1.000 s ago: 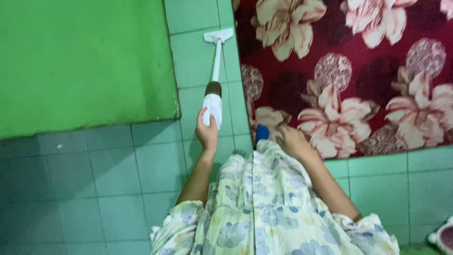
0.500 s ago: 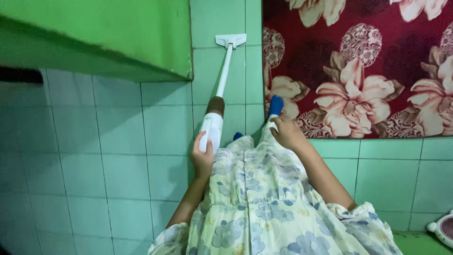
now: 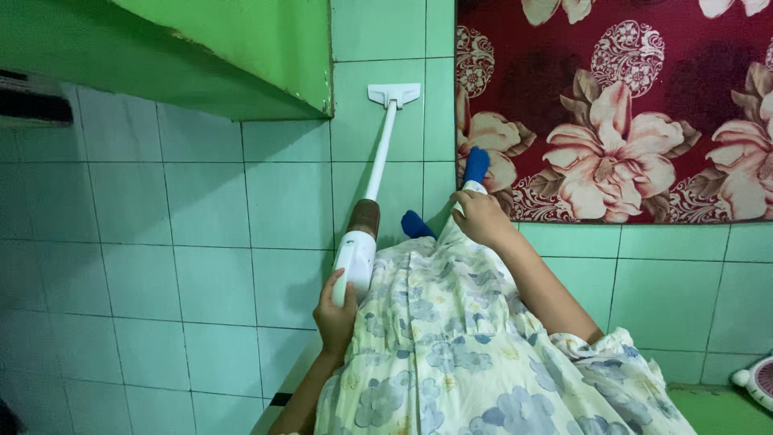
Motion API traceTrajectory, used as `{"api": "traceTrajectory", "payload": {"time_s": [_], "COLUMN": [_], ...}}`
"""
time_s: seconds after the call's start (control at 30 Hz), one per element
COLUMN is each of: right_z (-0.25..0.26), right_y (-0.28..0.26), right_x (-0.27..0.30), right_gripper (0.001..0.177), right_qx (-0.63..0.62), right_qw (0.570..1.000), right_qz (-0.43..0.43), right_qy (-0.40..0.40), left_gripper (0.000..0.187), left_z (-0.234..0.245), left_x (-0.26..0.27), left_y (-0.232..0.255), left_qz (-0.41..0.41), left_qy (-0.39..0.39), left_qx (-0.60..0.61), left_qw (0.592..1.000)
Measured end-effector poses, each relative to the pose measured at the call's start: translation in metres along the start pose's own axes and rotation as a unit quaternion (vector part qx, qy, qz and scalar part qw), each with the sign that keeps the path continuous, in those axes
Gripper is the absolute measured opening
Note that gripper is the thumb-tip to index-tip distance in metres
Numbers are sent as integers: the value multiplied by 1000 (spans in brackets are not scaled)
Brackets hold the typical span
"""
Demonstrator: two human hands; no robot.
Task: The person uses a white handheld vacuum cleaner to clean a tiled floor in a room with green walls. They systematically move the vacuum head back and forth along the edges of the room and around a floral-patterned rug, covering the visible floor area.
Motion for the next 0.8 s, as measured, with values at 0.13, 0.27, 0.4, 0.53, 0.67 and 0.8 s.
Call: {"api": "traceTrajectory", "payload": {"time_s": [0.13,0.27,0.4,0.53,0.67,0.8], "right_z": [-6,-6,-10,-4,8,26], "right_y": [-1,4,19,30,42,56], "right_x": [3,4,6,11,5,-3], "right_gripper": [32,37,37,37,35,36], "right_qx": [0,7,15,-12,12,-2], "right_qw": [1000,1000,999,999,999,998], "right_qz": [0,-10,-32,-32,-37,-57], "right_qy": [-12,-9,-23,-1,11,-7], "left_gripper": [35,33,34,35,33,32], "left_z": [-4,-17,-33,-51,-69,-90], "left_x": [-5,-21,-38,-59,-93,-128], "left_y": [-17,-4,0,-1,28,41], "left_qz": [61,-13,1,83,-12,-45], "left_qy": [5,-9,-8,10,2,21], "left_qx": [-4,12,44,21,39,48], "left_qw": [998,1000,999,996,999,998]}}
Point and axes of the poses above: each hand's wrist, its own x-axis away from the middle knuckle, its own z-axis out of the back of the hand, y = z × x, the point moved 10 cm from there along -x, towards the middle knuckle, and after that the axes turned 13 degrees about x, right-handed, at the moved point
